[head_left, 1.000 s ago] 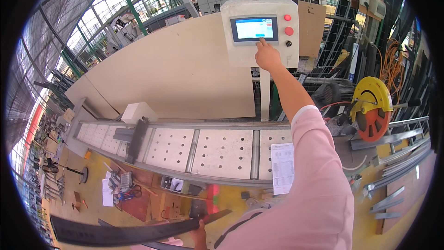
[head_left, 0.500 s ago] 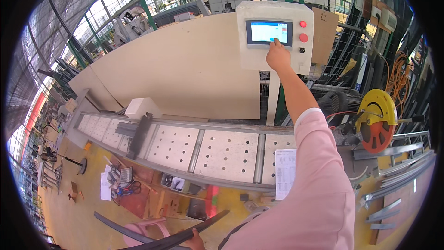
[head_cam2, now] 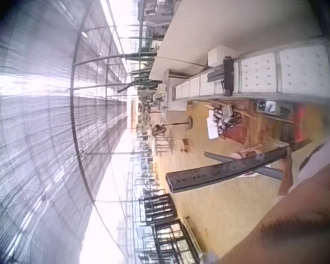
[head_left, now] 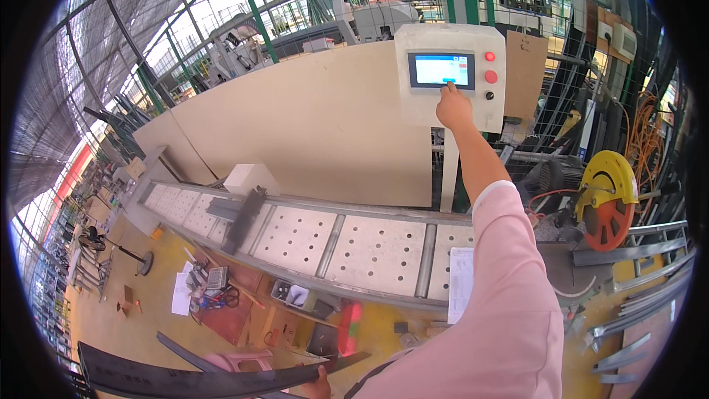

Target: The person interacts with a machine control panel, positions long metal profiles onto a conveyor and into a miter saw, operates the saw to cut the profiles, and سپس stacks the finished pieces onto a large metal frame.

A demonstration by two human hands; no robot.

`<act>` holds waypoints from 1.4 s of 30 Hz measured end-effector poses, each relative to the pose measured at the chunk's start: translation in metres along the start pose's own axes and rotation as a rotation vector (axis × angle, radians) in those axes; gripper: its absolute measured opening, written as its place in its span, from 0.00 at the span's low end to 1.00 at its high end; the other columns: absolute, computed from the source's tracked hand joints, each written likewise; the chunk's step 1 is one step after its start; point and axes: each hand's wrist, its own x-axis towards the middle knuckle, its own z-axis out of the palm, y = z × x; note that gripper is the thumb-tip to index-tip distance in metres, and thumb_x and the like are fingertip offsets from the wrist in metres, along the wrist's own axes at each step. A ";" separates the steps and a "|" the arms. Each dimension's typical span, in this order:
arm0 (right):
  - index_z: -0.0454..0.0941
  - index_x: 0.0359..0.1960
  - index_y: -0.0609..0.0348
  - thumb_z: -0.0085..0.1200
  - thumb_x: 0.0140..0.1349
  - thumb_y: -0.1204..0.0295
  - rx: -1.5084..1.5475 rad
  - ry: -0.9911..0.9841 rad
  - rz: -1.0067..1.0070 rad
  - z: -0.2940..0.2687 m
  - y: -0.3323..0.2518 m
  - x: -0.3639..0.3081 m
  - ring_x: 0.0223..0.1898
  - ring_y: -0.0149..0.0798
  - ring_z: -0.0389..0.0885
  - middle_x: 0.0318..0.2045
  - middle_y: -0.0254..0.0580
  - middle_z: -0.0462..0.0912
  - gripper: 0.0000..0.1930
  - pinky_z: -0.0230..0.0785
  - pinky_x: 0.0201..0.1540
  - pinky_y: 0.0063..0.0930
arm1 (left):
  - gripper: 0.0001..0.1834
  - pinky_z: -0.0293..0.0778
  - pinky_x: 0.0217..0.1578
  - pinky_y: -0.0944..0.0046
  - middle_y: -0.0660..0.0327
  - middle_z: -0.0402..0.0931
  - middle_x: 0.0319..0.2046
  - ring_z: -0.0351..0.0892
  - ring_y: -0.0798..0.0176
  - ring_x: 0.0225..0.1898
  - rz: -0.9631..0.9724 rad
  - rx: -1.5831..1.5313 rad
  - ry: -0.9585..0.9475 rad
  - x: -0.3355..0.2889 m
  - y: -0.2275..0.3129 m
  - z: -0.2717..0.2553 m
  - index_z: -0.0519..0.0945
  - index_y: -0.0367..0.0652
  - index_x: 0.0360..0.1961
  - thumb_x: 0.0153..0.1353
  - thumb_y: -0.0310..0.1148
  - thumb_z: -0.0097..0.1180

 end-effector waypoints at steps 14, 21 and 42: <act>0.75 0.48 0.58 0.48 0.58 0.71 0.053 0.078 -0.002 0.015 -0.015 -0.030 0.52 0.49 0.77 0.57 0.46 0.74 0.16 0.70 0.51 0.49 | 0.40 0.63 0.64 0.57 0.44 0.64 0.61 0.66 0.51 0.62 0.036 -0.142 0.120 -0.008 -0.007 -0.003 0.57 0.27 0.66 0.57 0.27 0.66; 0.67 0.66 0.56 0.50 0.68 0.53 0.703 -0.948 -0.519 -0.062 -0.125 -0.199 0.60 0.50 0.74 0.62 0.49 0.73 0.29 0.65 0.63 0.42 | 0.37 0.64 0.61 0.50 0.42 0.69 0.55 0.69 0.42 0.58 0.123 0.060 0.029 0.010 0.073 -0.005 0.68 0.28 0.58 0.50 0.37 0.70; 0.57 0.67 0.73 0.49 0.66 0.67 1.454 0.360 0.321 -0.450 0.079 -0.441 0.61 0.52 0.73 0.62 0.59 0.69 0.31 0.72 0.60 0.45 | 0.38 0.71 0.42 0.55 0.48 0.70 0.41 0.75 0.50 0.41 1.138 0.072 -0.943 -0.166 0.374 0.035 0.65 0.30 0.54 0.42 0.33 0.67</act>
